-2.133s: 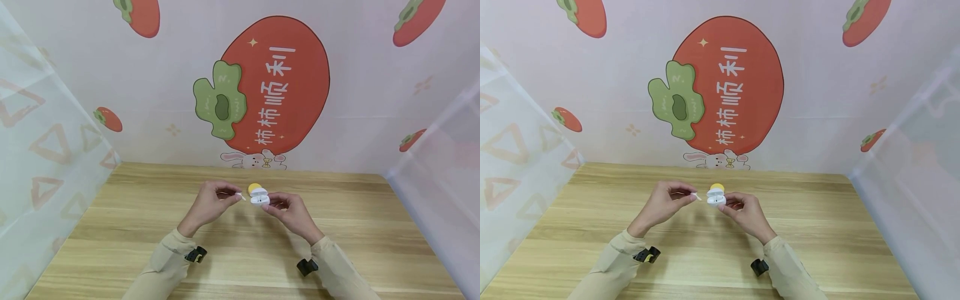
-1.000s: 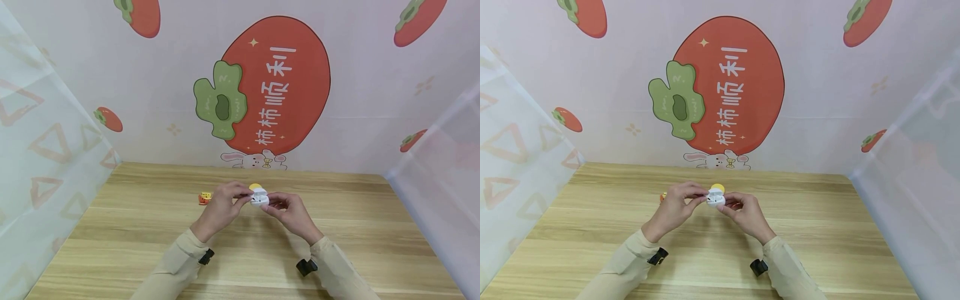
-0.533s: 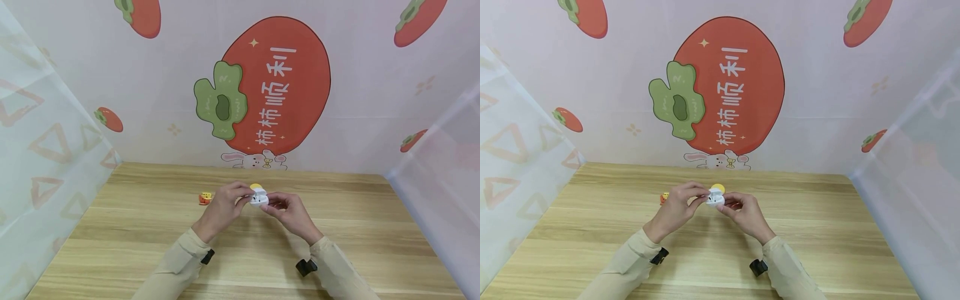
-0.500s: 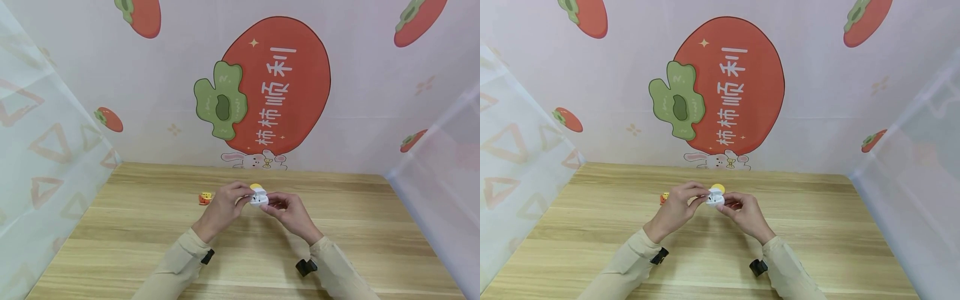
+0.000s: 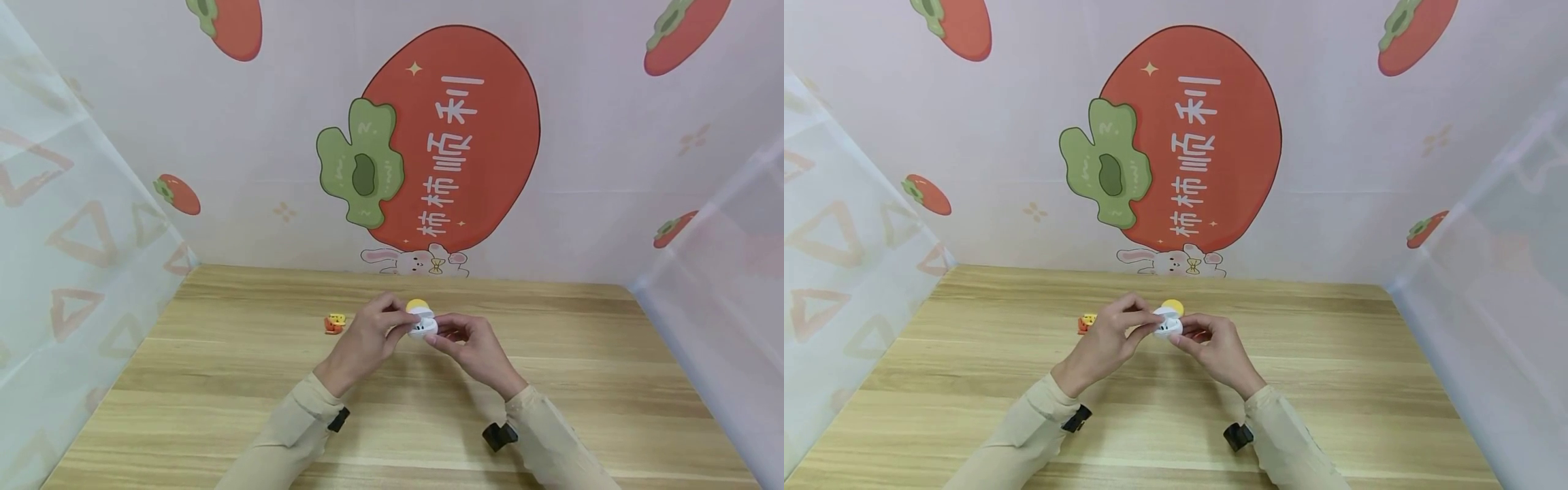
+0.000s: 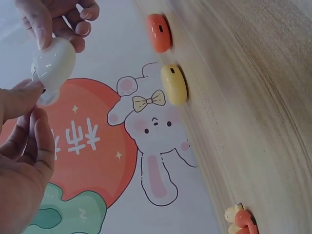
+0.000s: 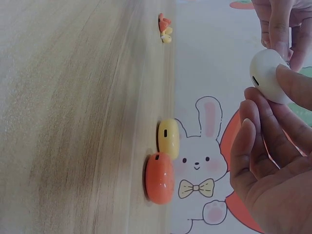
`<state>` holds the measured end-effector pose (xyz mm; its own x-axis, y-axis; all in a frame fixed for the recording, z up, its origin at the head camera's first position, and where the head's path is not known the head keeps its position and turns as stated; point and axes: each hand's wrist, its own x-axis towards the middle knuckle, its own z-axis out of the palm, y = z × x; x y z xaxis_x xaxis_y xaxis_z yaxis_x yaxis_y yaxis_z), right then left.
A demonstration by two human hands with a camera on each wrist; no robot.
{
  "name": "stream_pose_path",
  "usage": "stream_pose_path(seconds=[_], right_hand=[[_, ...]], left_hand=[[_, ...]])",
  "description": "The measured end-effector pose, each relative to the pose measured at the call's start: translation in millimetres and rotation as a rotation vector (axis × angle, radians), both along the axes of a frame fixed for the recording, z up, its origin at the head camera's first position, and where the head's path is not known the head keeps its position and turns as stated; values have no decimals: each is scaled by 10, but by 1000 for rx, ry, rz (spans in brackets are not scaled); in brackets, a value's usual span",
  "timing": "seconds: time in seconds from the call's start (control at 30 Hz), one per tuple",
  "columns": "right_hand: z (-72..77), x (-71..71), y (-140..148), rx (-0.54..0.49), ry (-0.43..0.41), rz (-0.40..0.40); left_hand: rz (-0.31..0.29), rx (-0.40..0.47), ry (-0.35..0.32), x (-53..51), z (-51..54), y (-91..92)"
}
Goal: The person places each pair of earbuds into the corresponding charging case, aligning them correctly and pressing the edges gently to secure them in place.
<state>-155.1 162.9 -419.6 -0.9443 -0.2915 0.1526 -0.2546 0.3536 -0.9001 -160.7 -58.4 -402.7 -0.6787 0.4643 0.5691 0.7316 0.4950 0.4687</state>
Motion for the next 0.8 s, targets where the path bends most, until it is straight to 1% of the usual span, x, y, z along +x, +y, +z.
stream_pose_path(seconds=[0.13, 0.27, 0.53, 0.63, 0.8], right_hand=[[1, 4, 2, 3, -9, -5], [6, 7, 3, 3, -16, -9], [17, 28, 11, -6, -35, -13], [14, 35, 14, -10, -44, -12], [7, 35, 23, -8, -50, -19]], left_hand=[[-18, 3, -29, 16, 16, -11], [-22, 11, -61, 22, 18, -15], [-42, 86, -108, 23, 25, -11], [-29, 113, -132, 21, 26, -17], [27, 150, -174, 16, 49, -47]])
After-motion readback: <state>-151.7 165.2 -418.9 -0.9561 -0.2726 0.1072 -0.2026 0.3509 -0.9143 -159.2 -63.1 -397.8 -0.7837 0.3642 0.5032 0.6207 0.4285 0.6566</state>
